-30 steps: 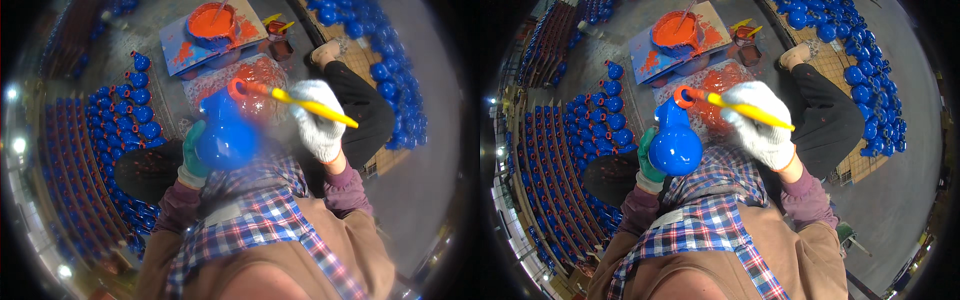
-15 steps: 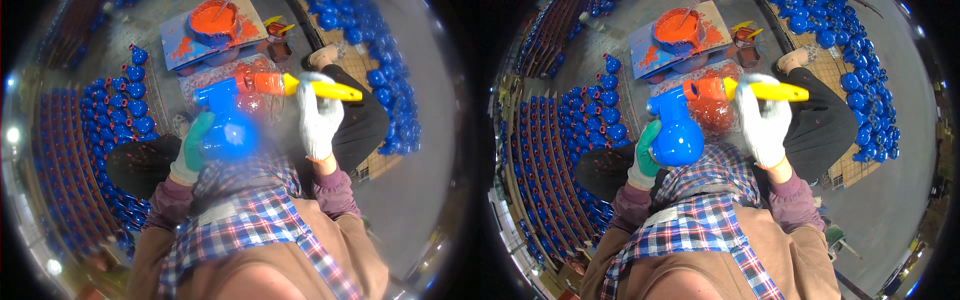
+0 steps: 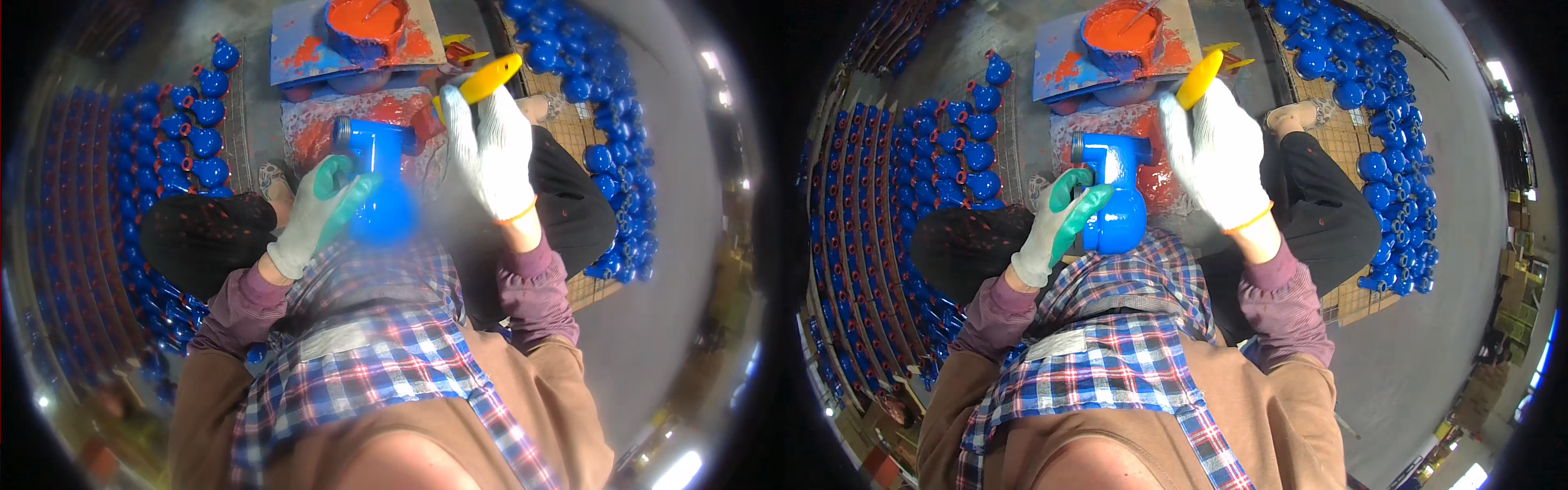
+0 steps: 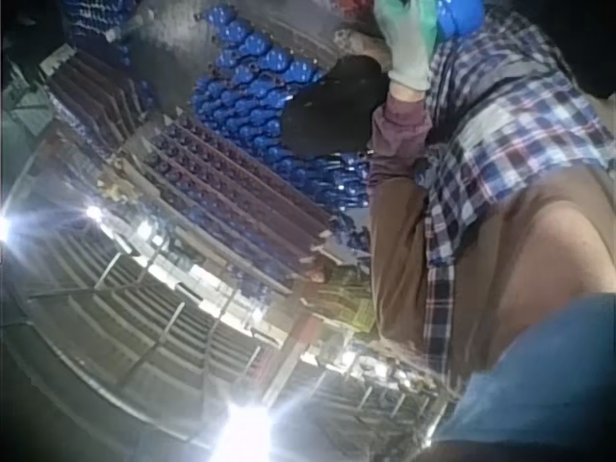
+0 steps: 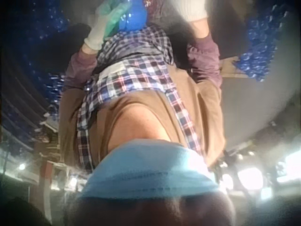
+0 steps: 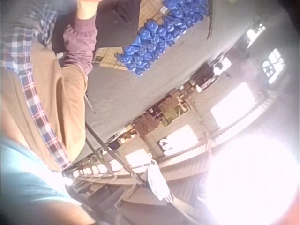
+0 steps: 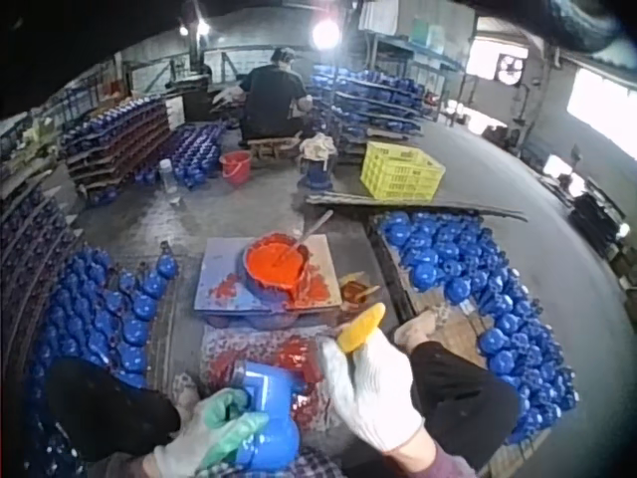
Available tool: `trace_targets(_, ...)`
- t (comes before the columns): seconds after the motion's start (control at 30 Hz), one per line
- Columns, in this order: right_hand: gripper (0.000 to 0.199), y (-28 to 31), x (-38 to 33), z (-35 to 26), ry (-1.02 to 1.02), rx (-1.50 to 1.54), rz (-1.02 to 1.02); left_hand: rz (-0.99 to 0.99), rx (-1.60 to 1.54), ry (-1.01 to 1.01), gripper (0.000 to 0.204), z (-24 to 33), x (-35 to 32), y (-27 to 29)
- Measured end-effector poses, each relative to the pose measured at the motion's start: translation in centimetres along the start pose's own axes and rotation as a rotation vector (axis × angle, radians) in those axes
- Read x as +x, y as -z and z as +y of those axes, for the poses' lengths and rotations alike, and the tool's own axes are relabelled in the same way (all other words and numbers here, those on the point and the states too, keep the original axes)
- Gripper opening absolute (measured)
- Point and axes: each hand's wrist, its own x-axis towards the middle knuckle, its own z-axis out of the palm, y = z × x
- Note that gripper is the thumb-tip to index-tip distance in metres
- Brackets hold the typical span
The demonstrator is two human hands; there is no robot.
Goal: Applying red paint with a brush to the neck and base of blue bulbous industrial components.
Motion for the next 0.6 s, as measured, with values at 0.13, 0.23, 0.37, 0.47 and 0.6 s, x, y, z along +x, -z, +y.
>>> trace_targets(0.13, 0.013, 0.0, -2.3, -1.8, -0.042, -0.054, -0.004, 0.021, -0.015, 0.024, 0.025, 0.4, 0.0, -0.2)
trace_targets(0.23, 0.014, -0.7, -4.7, -1.5, -0.014, 0.08, 0.059, -0.069, 0.27, -0.417, 0.029, -1.7, 0.7, 0.2)
trace_targets(0.37, 0.021, 0.4, -6.0, -1.6, 0.158, 0.001, -0.006, -0.167, -0.628, 0.232, 0.049, -0.4, 0.6, -0.9)
trace_targets(0.47, 0.024, 1.1, -7.0, -1.2, 0.154, -0.001, -0.098, -0.093, -0.883, 0.31, 0.054, -1.1, 0.5, -0.7)
trace_targets(0.6, 0.028, 1.8, -7.0, -0.4, 0.194, 0.027, -0.162, -0.068, -0.721, 0.178, 0.052, -3.4, 0.4, 0.1)
